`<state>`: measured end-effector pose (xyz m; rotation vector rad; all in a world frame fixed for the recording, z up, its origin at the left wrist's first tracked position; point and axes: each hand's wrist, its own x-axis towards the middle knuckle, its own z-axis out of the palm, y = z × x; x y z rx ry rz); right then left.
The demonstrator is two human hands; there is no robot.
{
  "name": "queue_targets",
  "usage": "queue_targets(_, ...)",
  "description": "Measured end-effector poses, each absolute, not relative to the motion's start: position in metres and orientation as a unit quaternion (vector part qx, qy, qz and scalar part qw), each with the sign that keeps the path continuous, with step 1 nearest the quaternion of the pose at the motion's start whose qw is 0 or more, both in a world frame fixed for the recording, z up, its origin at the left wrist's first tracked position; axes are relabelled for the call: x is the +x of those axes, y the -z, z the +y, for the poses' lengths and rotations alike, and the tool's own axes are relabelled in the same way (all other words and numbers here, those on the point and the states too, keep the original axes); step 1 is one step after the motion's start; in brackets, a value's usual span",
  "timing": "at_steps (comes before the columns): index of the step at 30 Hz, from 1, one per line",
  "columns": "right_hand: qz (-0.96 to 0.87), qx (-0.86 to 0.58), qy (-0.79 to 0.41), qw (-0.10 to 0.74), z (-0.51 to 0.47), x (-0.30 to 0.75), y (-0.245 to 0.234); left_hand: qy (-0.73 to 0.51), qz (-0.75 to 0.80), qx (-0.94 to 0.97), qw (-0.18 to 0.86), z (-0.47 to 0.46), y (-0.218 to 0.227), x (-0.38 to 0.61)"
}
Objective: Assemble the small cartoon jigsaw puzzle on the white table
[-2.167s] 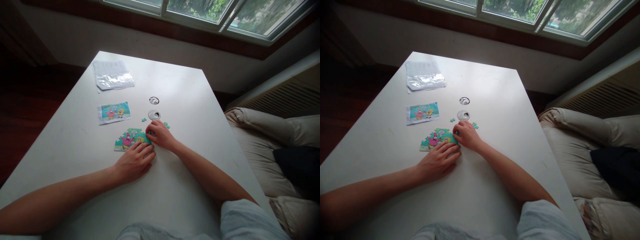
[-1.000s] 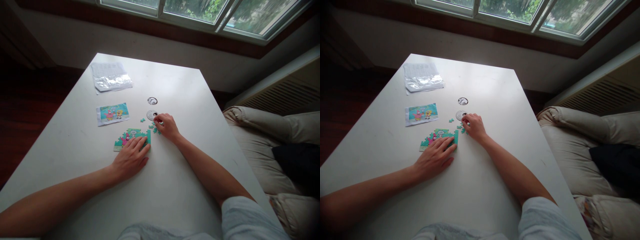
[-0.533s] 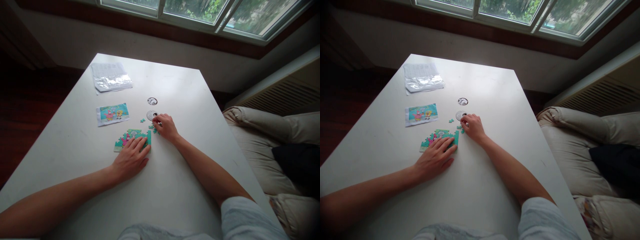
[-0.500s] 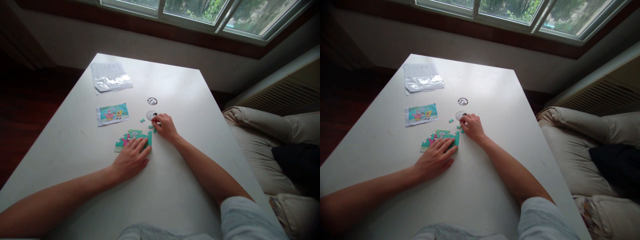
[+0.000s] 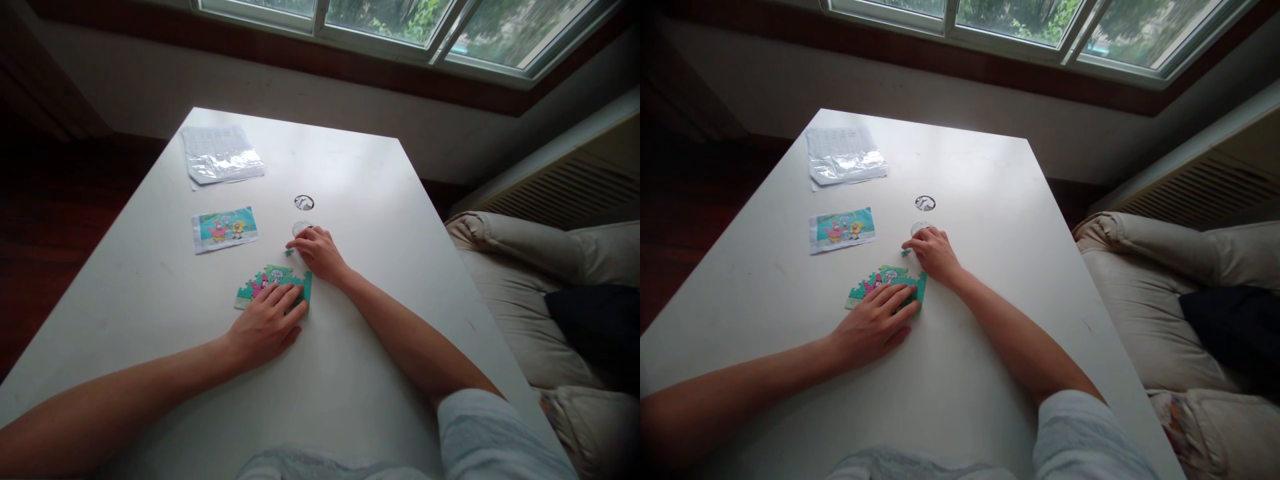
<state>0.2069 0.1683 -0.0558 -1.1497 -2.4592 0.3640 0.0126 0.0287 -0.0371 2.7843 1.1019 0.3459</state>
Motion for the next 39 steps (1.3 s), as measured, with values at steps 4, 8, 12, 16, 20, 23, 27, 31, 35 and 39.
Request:
queue_targets(4,-0.861,-0.443,-0.116,0.219,0.165,0.206,0.058,-0.115,0.369,0.92,0.06,0.029,0.037,0.013)
queue_targets(8,-0.862,-0.451,-0.106,0.208,0.161,0.199,0.057,-0.115,0.374,0.919,0.059,0.029,0.035,0.013)
queue_targets(12,-0.868,-0.438,-0.128,0.194,0.16,0.195,0.054,-0.132,0.385,0.911,0.065,0.03,0.035,0.013)
queue_targets(16,-0.871,-0.43,-0.167,0.166,0.161,0.197,0.049,-0.136,0.392,0.909,0.052,0.03,0.036,0.013)
queue_targets(20,-0.876,-0.42,-0.193,0.136,0.162,0.196,0.045,-0.12,0.393,0.911,0.041,0.031,0.034,0.013)
queue_targets(23,-0.878,-0.415,-0.198,0.132,0.16,0.195,0.044,-0.12,0.395,0.91,0.042,0.031,0.033,0.013)
queue_targets(27,-0.879,-0.415,-0.174,0.156,0.155,0.195,0.045,-0.126,0.395,0.909,0.045,0.03,0.033,0.013)
queue_targets(31,-0.888,-0.408,-0.15,0.152,0.151,0.195,0.044,-0.123,0.392,0.91,0.048,0.031,0.034,0.013)
queue_targets(35,-0.883,-0.425,-0.142,0.138,0.151,0.196,0.04,-0.11,0.393,0.912,0.048,0.03,0.034,0.013)
queue_targets(39,-0.883,-0.429,-0.145,0.127,0.154,0.198,0.039,-0.108,0.394,0.911,0.047,0.03,0.034,0.013)
